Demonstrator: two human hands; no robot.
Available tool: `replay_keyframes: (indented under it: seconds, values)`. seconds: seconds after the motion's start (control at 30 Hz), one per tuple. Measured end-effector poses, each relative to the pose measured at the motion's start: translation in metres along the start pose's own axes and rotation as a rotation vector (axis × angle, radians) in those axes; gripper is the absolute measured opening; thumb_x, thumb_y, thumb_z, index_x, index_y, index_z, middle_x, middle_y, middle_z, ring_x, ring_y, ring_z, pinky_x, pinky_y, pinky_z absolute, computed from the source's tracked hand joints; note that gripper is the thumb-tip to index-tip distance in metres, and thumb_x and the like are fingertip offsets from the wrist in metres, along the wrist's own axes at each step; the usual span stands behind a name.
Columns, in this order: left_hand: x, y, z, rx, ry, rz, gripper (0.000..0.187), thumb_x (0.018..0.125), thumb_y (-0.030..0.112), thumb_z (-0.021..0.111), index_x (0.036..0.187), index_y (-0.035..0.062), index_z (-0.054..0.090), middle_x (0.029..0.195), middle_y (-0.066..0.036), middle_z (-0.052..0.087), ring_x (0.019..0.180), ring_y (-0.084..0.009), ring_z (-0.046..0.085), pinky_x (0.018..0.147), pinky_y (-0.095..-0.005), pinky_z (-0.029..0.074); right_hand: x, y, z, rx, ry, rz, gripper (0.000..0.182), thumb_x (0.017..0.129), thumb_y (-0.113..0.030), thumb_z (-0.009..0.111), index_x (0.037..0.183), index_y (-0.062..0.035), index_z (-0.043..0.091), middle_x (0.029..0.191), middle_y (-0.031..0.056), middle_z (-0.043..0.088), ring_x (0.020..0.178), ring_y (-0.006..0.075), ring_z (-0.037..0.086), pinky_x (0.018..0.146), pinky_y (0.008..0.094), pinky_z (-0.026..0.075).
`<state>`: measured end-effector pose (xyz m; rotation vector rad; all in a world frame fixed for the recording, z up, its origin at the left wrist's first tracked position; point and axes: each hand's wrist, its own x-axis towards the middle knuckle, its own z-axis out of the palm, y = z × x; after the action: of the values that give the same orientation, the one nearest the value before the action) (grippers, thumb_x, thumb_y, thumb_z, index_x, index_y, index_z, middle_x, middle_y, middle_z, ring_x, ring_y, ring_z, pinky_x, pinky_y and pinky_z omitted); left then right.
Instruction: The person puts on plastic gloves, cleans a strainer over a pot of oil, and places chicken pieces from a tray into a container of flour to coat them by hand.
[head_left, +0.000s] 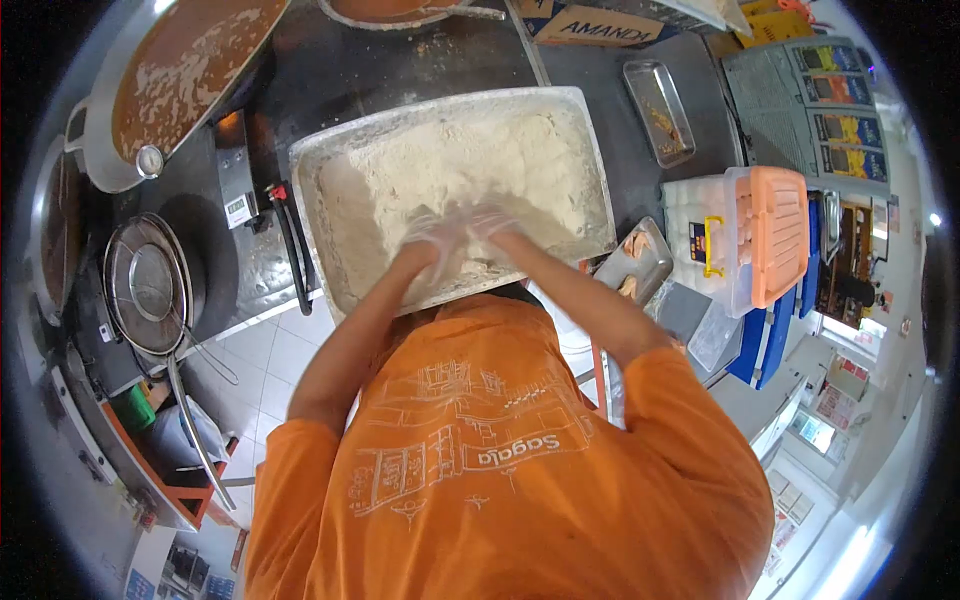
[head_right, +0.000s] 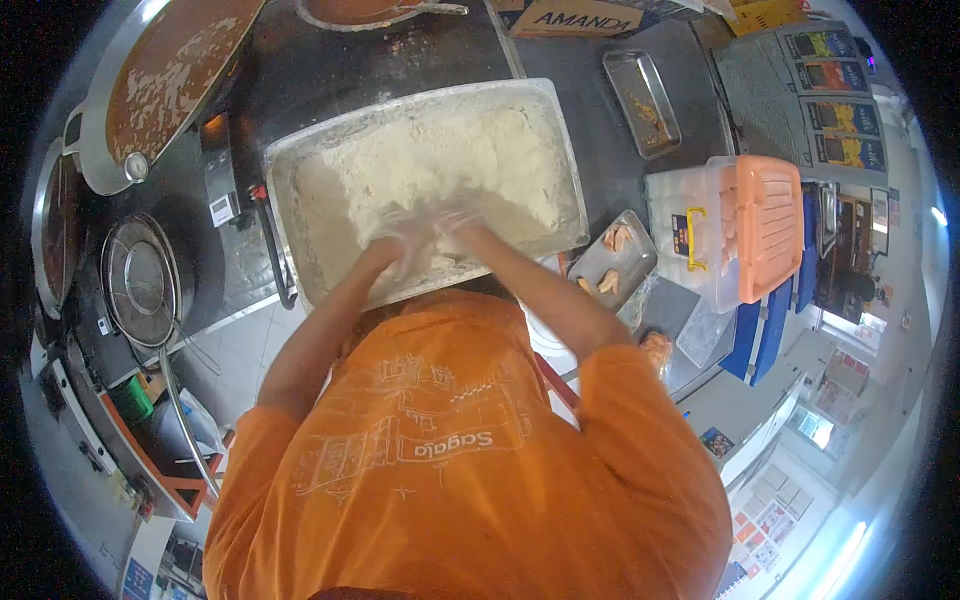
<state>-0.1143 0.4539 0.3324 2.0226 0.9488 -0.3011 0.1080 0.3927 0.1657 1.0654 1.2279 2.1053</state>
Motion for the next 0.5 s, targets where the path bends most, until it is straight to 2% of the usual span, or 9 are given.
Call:
replay_keyframes:
  seconds: [0.03,0.1,0.13,0.17,0.23,0.3,0.4,0.43,0.5]
  values:
    - [0.016,-0.003,0.01,-0.341,0.142,-0.035,0.053,0.097,0.017,0.042,0.147,0.0026,0.034,0.149,-0.023,0.039,0.139,-0.0354,0.036,0.117,-0.0381,0.027,0.045,0.04,0.018,0.749,-0.307,-0.057,0.034,0.094,-0.009,0.05,0.127,-0.0023,0.055,0.116,0.0209,0.066,0.106,0.034,0.062,0.102,0.0407,0.045]
    - [-0.003,-0.031,-0.001,-0.264,0.188,0.149,0.053,0.098,0.02,0.042,0.148,0.0044,0.035,0.149,-0.022,0.04,0.139,-0.0353,0.036,0.116,-0.0377,0.027,0.119,0.15,0.043,2.268,-0.941,-0.185,0.036,0.091,-0.01,0.057,0.126,-0.0011,0.055,0.117,0.0221,0.065,0.108,0.0342,0.062,0.101,0.0412,0.046]
    - [-0.016,-0.045,-0.015,-0.18,0.238,0.331,0.053,0.098,0.023,0.042,0.148,0.0061,0.035,0.149,-0.02,0.04,0.139,-0.0351,0.036,0.116,-0.0373,0.028,0.108,0.152,0.053,2.268,-0.942,-0.181,0.036,0.091,-0.01,0.057,0.126,-0.0011,0.055,0.117,0.0221,0.065,0.108,0.0342,0.062,0.101,0.0412,0.046]
    - [-0.034,-0.045,-0.037,-0.292,0.014,0.16,0.054,0.101,0.034,0.035,0.149,0.011,0.035,0.149,-0.019,0.041,0.139,-0.0341,0.036,0.116,-0.037,0.028,0.088,0.155,0.073,2.466,-1.012,-0.049,0.041,0.088,-0.013,0.061,0.127,-0.0012,0.055,0.12,0.0229,0.064,0.11,0.0349,0.061,0.102,0.0409,0.045]
    - [-0.036,-0.059,-0.04,-0.115,-0.048,0.138,0.053,0.102,0.034,0.032,0.15,0.0136,0.033,0.149,-0.019,0.04,0.138,-0.0345,0.037,0.116,-0.038,0.028,0.082,0.152,0.087,2.662,-1.081,0.089,0.047,0.085,-0.015,0.064,0.129,-0.0014,0.055,0.124,0.0238,0.062,0.113,0.0355,0.059,0.103,0.0405,0.044]
    - [-0.029,-0.052,-0.035,0.068,-0.104,0.111,0.052,0.103,0.035,0.028,0.151,0.0161,0.031,0.149,-0.019,0.04,0.137,-0.035,0.038,0.116,-0.0389,0.029,0.102,0.141,0.082,2.068,-1.539,-0.585,0.057,0.083,-0.021,0.068,0.135,-0.0041,0.053,0.134,0.0207,0.056,0.115,0.0342,0.057,0.104,0.0401,0.042]
    - [-0.009,-0.009,-0.027,0.255,-0.045,0.099,0.054,0.104,0.037,0.026,0.151,0.0126,0.03,0.149,-0.02,0.04,0.133,-0.0351,0.044,0.113,-0.0388,0.033,0.11,0.062,0.013,2.343,-1.434,-0.613,0.057,0.087,-0.023,0.064,0.139,-0.0047,0.048,0.132,0.0188,0.058,0.112,0.033,0.059,0.099,0.0394,0.045]
    - [-0.011,-0.001,-0.039,-0.042,0.019,0.01,0.055,0.104,0.039,0.025,0.151,0.0108,0.03,0.149,-0.021,0.04,0.133,-0.036,0.044,0.112,-0.0393,0.033,0.119,0.078,0.024,2.346,-1.423,-0.623,0.057,0.087,-0.023,0.064,0.139,-0.0047,0.048,0.132,0.0188,0.058,0.112,0.033,0.059,0.099,0.0394,0.045]
    - [-0.028,-0.017,-0.04,-0.754,0.072,-0.081,0.06,0.104,0.042,0.025,0.152,0.0051,0.024,0.149,-0.027,0.036,0.134,-0.0387,0.042,0.111,-0.0379,0.034,0.135,0.147,0.055,2.633,-2.019,0.238,0.045,0.098,-0.026,0.051,0.139,-0.0085,0.048,0.133,0.0192,0.057,0.107,0.0294,0.06,0.092,0.0402,0.049]
